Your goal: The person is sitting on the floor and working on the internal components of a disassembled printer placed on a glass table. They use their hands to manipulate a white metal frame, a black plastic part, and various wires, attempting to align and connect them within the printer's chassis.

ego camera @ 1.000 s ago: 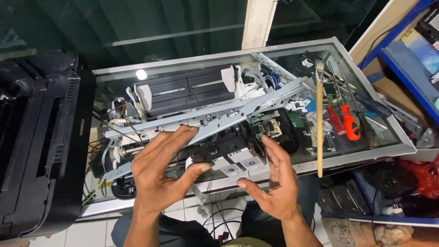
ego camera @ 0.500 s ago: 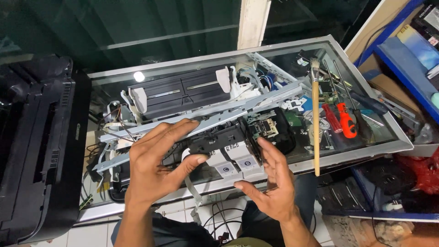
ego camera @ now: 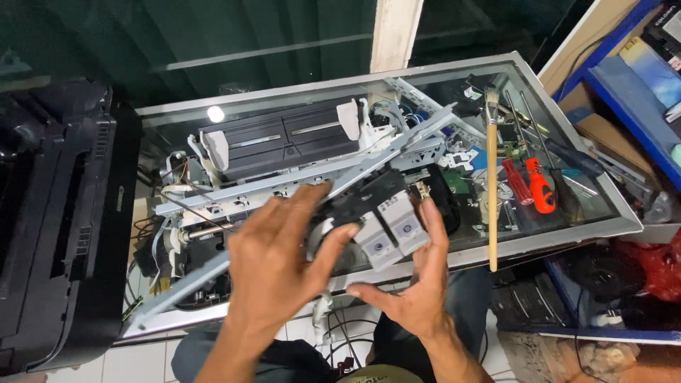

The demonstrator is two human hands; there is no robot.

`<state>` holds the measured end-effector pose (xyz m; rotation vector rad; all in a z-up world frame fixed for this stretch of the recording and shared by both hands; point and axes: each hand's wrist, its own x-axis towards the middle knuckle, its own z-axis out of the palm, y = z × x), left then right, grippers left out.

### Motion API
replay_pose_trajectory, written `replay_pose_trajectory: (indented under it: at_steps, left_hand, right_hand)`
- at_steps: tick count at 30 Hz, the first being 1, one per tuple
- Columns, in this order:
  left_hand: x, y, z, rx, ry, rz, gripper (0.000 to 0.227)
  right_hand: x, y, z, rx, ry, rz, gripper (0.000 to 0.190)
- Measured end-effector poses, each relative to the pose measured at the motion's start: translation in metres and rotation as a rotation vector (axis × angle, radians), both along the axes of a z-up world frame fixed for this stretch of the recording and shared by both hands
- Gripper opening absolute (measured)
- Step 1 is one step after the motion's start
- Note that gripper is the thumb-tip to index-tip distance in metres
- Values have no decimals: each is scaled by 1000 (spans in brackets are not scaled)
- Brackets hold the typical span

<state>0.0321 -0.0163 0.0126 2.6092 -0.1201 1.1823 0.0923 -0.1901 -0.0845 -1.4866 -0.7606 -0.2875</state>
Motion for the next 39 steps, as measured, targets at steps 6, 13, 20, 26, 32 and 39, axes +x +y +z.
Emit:
replay_pose_trajectory:
  at_steps: [6,13,20,26,32,39]
  left_hand:
    - [6,-20,-13,34,115,114,60]
    - [4,-35,-22,-21,249,-11,53]
    - [4,-37,-30,-282,430,-214,72]
    - [1,-44,-48,-422,456,-85,68]
    - [-27,-55,-50,-472,392,-50,64]
    - [-53,-64,-53,-349,383,-9,62]
  right_hand:
    - [16,5,-12,-121,-58,-282,85]
    - [41,-10,-36,-41,30,-247,77]
    - [64,-27,-31,-91,221,-226,87]
    - [75,-25,-32,-37,207,-189,84]
    - [93,-41,-35,-46,142,-143,83]
    - [113,-46,-34,51,252,-59,90]
